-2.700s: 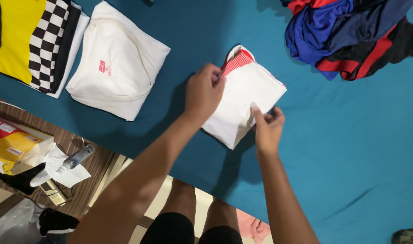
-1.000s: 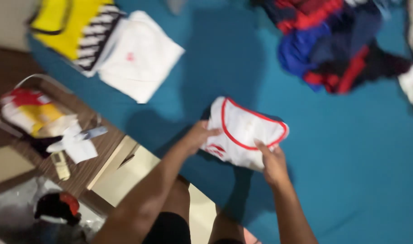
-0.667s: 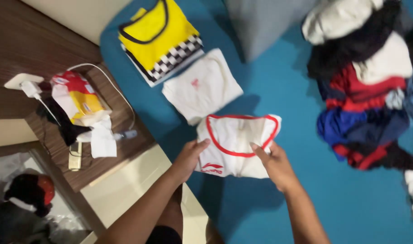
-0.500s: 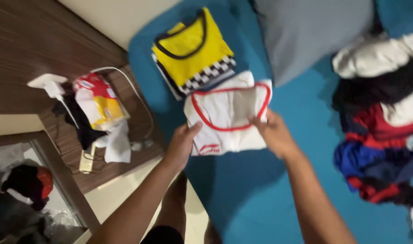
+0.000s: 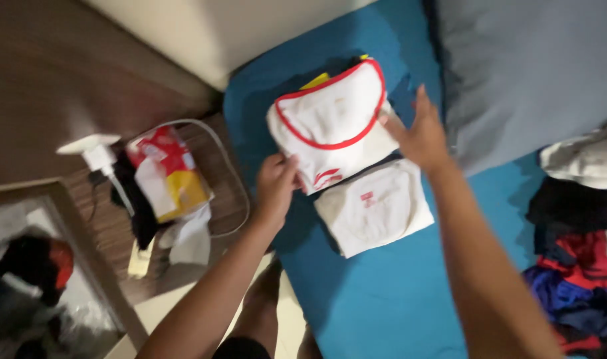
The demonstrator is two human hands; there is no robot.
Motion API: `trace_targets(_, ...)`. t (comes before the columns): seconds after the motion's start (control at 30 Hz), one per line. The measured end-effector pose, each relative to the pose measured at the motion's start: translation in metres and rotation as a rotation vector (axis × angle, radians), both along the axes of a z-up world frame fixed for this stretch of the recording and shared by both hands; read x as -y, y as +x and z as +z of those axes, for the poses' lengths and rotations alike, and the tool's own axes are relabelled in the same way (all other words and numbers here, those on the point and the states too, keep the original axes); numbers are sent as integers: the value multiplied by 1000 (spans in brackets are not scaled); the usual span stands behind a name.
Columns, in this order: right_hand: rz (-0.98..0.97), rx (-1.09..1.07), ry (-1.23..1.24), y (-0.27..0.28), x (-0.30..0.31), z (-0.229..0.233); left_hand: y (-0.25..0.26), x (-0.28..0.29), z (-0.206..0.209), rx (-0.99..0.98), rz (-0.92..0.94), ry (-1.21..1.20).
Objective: Folding various t-shirts and garments on a bed.
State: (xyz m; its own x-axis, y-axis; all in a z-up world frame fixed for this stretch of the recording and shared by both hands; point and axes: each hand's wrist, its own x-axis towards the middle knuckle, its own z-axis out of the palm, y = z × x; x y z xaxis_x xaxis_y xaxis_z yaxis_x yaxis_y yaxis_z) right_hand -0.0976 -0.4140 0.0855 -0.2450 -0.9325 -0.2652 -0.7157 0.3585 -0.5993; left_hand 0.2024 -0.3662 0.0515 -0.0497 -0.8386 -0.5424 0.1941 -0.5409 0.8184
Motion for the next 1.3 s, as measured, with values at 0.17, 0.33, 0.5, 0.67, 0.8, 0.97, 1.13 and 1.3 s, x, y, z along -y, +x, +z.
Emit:
trace_targets(0.17,-234,-184,-391,-5,-149,-38,16,-66,6,337,-97,-154)
trace_targets(0.33,-571,-217,-142,-6,-302,-38,-30,-152,16,451,-476,-130)
trace_targets(0.5,-659,-319,-19,-29,-429,-38,-132,-223,9,373,-972,-291)
trace_targets(0.67,-781,-287,32,-45,-515,-29,-226,-281,-4,358,-1117,-450)
trace_targets(0.8,-828,-312,51,-60,-575,-21,-273,-341,-26,421,-1202,-403)
trace_targets(0.97,-882,-280,70,-101,-638,-20,-307,-414,-54,496,-1277,-274)
trace_targets(1.13,-953,-244,72,-159,-689,-62,-315,-445,-79,594,-1289,-481)
trace_targets(1.3,-1028,-111,75,-197,-668,-63,-317,-441,-77,605,-1308,-447)
